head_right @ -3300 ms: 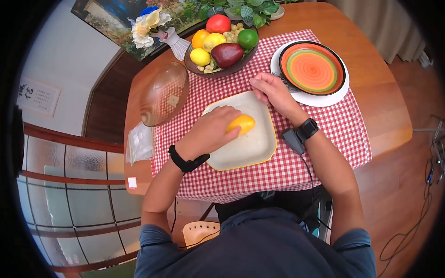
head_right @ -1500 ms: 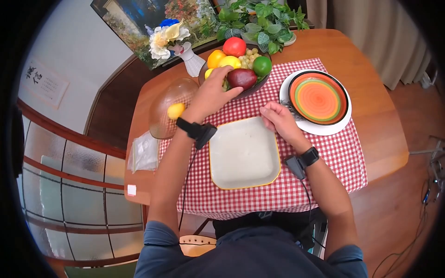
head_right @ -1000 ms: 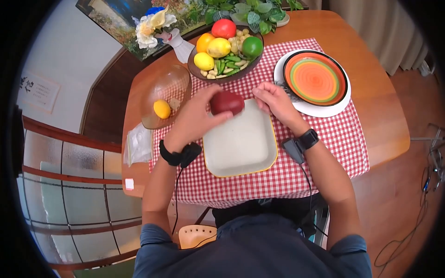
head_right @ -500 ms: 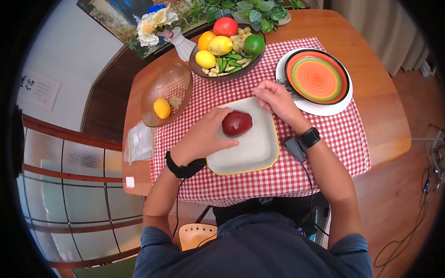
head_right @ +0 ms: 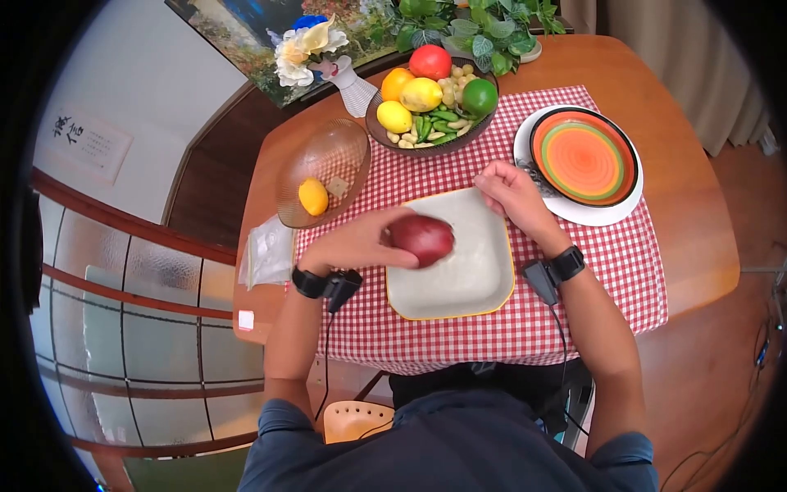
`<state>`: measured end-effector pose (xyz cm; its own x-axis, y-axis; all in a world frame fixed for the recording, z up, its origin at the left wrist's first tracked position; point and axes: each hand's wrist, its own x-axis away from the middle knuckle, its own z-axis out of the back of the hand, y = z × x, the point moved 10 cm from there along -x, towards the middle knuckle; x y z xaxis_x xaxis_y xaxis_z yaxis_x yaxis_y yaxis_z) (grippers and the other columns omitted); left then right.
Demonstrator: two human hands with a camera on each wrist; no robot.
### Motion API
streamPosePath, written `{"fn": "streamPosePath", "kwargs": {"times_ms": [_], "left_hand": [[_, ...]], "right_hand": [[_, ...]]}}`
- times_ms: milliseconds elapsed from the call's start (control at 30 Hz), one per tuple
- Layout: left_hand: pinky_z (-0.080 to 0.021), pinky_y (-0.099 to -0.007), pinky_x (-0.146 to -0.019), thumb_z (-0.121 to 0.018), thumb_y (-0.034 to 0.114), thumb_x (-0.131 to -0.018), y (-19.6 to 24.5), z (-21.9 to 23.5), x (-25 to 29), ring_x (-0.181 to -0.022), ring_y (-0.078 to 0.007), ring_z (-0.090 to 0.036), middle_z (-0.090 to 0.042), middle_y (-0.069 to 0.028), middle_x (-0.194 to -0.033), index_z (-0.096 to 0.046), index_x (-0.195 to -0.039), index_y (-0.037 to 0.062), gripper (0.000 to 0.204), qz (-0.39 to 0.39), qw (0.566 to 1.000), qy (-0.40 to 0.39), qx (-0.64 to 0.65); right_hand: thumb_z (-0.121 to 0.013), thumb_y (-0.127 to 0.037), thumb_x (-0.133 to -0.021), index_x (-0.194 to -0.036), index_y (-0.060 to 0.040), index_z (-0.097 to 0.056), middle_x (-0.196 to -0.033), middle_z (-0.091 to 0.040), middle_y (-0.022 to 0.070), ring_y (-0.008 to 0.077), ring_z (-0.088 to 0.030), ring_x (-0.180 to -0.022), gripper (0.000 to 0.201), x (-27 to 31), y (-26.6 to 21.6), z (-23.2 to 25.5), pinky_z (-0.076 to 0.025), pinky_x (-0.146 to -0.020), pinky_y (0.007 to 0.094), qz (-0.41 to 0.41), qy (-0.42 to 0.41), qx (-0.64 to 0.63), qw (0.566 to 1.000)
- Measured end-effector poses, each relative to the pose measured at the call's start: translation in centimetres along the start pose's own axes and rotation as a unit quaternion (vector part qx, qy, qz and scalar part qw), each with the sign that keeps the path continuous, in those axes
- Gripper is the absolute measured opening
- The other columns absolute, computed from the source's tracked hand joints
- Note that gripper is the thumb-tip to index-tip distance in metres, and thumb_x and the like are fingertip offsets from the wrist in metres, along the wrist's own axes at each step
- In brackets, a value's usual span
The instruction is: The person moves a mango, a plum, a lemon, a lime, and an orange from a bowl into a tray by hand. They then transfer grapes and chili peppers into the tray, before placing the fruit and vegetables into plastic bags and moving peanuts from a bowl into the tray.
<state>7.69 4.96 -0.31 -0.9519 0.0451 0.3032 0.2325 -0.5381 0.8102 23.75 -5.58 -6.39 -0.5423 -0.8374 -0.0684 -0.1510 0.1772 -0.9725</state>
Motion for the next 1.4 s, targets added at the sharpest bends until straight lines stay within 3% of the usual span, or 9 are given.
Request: {"fn": "streamPosePath", "kwargs": {"times_ms": [67,233,367,600,800,933,1133,1233,1400], "left_hand": [[-0.050,-0.0300,-0.084,-0.080,0.034,-0.079,1.4,4.9,1.2,-0.095,-0.0145,-0.062,-0.064,-0.0089,-0.113,-0.054,-0.132,0.0008,0.068,-0.049,0.994,0.096,0.010],[-0.049,-0.0345,-0.093,-0.081,0.033,-0.079,-3.4,14.8,3.8,-0.105,-0.0214,-0.061,-0.062,-0.0139,-0.119,-0.052,-0.132,-0.0020,0.070,0.017,0.957,0.288,0.023],[-0.045,-0.0429,-0.101,-0.080,0.034,-0.076,-3.2,17.4,5.1,-0.122,-0.0358,-0.053,-0.054,-0.0242,-0.128,-0.052,-0.130,-0.0022,0.071,0.050,0.845,0.422,-0.324],[-0.044,-0.0395,-0.102,-0.076,0.024,-0.079,2.3,14.7,-4.7,-0.121,-0.0351,-0.054,-0.056,-0.0225,-0.127,-0.052,-0.132,-0.0002,0.063,-0.084,0.898,0.341,-0.267],[-0.044,-0.0425,-0.101,-0.073,0.021,-0.076,-0.6,15.6,-11.5,-0.118,-0.0390,-0.054,-0.056,-0.0235,-0.126,-0.052,-0.131,0.0008,0.062,-0.080,0.868,0.340,-0.354],[-0.044,-0.0440,-0.100,-0.077,0.025,-0.073,-1.0,14.9,-11.6,-0.114,-0.0371,-0.055,-0.058,-0.0215,-0.119,-0.055,-0.130,0.0042,0.065,0.053,0.863,0.289,-0.411],[-0.048,-0.0406,-0.091,-0.079,0.023,-0.074,5.5,13.3,-5.3,-0.103,-0.0349,-0.059,-0.060,-0.0190,-0.109,-0.056,-0.123,0.0034,0.058,-0.115,0.858,0.385,-0.320],[-0.049,-0.0394,-0.088,-0.079,0.022,-0.074,6.8,7.7,-2.1,-0.098,-0.0340,-0.061,-0.060,-0.0178,-0.106,-0.055,-0.118,0.0018,0.054,-0.116,0.909,0.314,-0.247],[-0.050,-0.0412,-0.087,-0.076,0.023,-0.077,0.6,-1.4,-2.4,-0.101,-0.0362,-0.062,-0.061,-0.0195,-0.109,-0.054,-0.115,0.0016,0.048,0.025,0.961,0.101,-0.257]], "right_hand": [[-0.058,-0.021,-0.098,-0.084,-0.0108,-0.054,-0.067,-0.052,-0.0062,0.0018,-0.041,-0.054,0.018,0.1,-0.1,-0.1,-0.030,-0.049,0.0179,-0.010,0.002,0.010,1.000],[-0.060,-0.022,-0.098,-0.086,-0.0102,-0.056,-0.066,-0.052,-0.0066,0.0010,-0.042,-0.054,0.017,-0.1,0.1,0.0,-0.030,-0.048,0.0176,0.009,0.000,0.000,1.000],[-0.061,-0.021,-0.097,-0.086,-0.0095,-0.056,-0.065,-0.051,-0.0071,0.0008,-0.042,-0.053,0.016,-0.1,0.1,0.0,-0.031,-0.047,0.0178,0.016,-0.008,-0.011,1.000],[-0.061,-0.021,-0.097,-0.087,-0.0091,-0.057,-0.066,-0.052,-0.0071,0.0003,-0.042,-0.056,0.016,0.1,-0.1,-0.3,-0.032,-0.050,0.0176,0.013,-0.011,0.012,1.000],[-0.061,-0.022,-0.097,-0.086,-0.0092,-0.056,-0.066,-0.052,-0.0076,0.0002,-0.043,-0.055,0.018,0.1,-0.5,-0.4,-0.033,-0.049,0.0174,0.015,-0.019,0.034,0.999],[-0.061,-0.023,-0.097,-0.085,-0.0096,-0.055,-0.066,-0.052,-0.0078,-0.0001,-0.043,-0.056,0.019,0.1,-0.2,-0.5,-0.033,-0.049,0.0174,0.018,-0.025,0.036,0.999],[-0.062,-0.023,-0.097,-0.085,-0.0094,-0.055,-0.068,-0.052,-0.0077,-0.0001,-0.044,-0.059,0.019,-0.1,-0.4,-0.3,-0.034,-0.052,0.0175,0.027,-0.012,0.044,0.999],[-0.061,-0.021,-0.097,-0.085,-0.0097,-0.056,-0.070,-0.052,-0.0077,-0.0001,-0.043,-0.059,0.017,0.0,0.3,-0.4,-0.033,-0.052,0.0175,0.039,-0.017,0.041,0.998],[-0.060,-0.020,-0.097,-0.087,-0.0099,-0.056,-0.068,-0.052,-0.0075,0.0004,-0.043,-0.057,0.015,-0.4,0.6,-0.5,-0.031,-0.050,0.0170,0.015,-0.025,0.018,0.999]]}}
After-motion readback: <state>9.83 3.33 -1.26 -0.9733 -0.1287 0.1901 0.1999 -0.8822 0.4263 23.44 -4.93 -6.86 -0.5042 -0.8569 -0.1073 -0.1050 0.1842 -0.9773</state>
